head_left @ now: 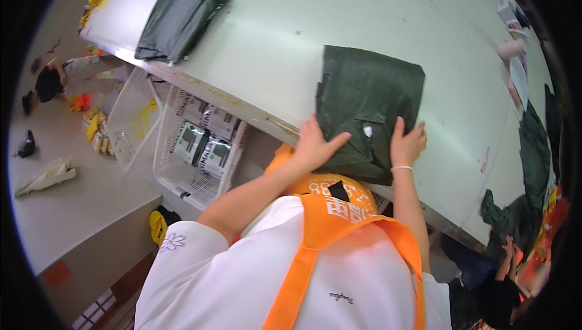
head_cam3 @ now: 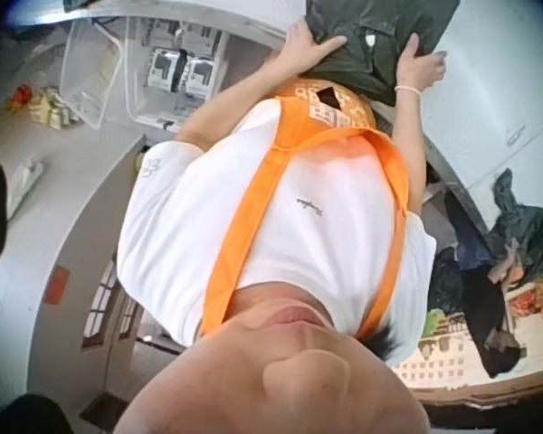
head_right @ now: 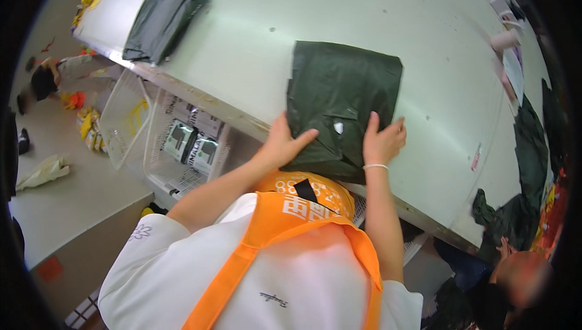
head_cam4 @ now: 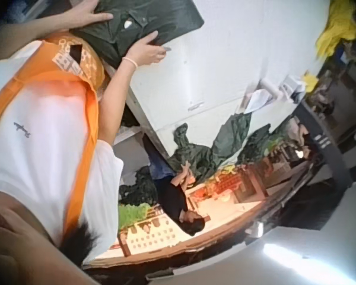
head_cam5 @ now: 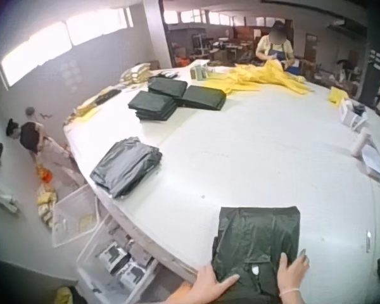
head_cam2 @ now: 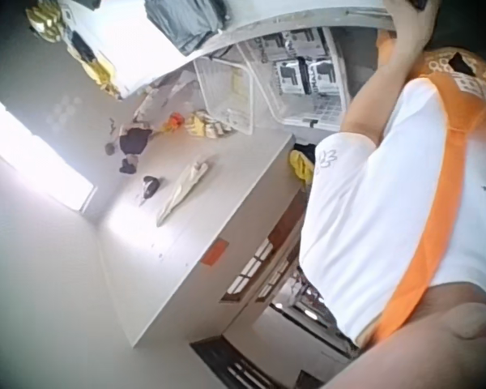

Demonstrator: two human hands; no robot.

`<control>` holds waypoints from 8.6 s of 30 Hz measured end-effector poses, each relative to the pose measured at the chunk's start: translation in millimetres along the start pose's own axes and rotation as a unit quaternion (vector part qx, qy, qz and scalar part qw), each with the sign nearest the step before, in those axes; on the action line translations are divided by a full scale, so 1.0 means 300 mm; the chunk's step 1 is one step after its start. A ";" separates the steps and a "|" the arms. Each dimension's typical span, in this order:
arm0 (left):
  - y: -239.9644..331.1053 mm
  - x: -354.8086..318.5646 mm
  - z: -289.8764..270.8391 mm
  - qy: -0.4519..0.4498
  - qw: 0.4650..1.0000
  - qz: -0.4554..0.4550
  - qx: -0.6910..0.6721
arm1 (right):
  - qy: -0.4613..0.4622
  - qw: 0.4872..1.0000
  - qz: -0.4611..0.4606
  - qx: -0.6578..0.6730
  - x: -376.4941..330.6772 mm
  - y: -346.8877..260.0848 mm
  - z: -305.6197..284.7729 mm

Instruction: The person folds a dark green jacket on a white table. They smooth the fabric, fold the sleeves inward, fold the body in half, then fold it again into a compact rectangle and place it on a stack of similar folded jackets.

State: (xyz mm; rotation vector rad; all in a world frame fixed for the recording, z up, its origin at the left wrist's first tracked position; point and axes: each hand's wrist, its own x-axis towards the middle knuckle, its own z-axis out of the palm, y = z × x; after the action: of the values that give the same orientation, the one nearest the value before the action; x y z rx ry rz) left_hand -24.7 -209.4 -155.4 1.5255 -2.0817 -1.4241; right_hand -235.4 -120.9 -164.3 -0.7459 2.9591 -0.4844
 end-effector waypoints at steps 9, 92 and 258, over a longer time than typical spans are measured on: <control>-0.018 0.000 -0.082 -0.181 0.964 -0.191 -0.043 | -0.178 0.915 0.066 0.356 -0.058 0.078 0.010; -0.055 0.448 -0.636 -0.186 0.958 0.174 -0.132 | -0.334 0.908 -0.086 0.236 -0.157 -0.347 -0.195; 0.528 0.337 0.079 -0.526 0.729 0.401 0.176 | -0.138 0.936 -0.251 0.206 -0.198 -0.015 -0.344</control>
State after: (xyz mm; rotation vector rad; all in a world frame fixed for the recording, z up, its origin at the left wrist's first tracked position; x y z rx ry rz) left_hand -185.1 -277.3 -81.2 -0.5134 -3.0839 -1.6573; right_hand -193.7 -67.1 -66.6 -1.3739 2.2743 -0.9030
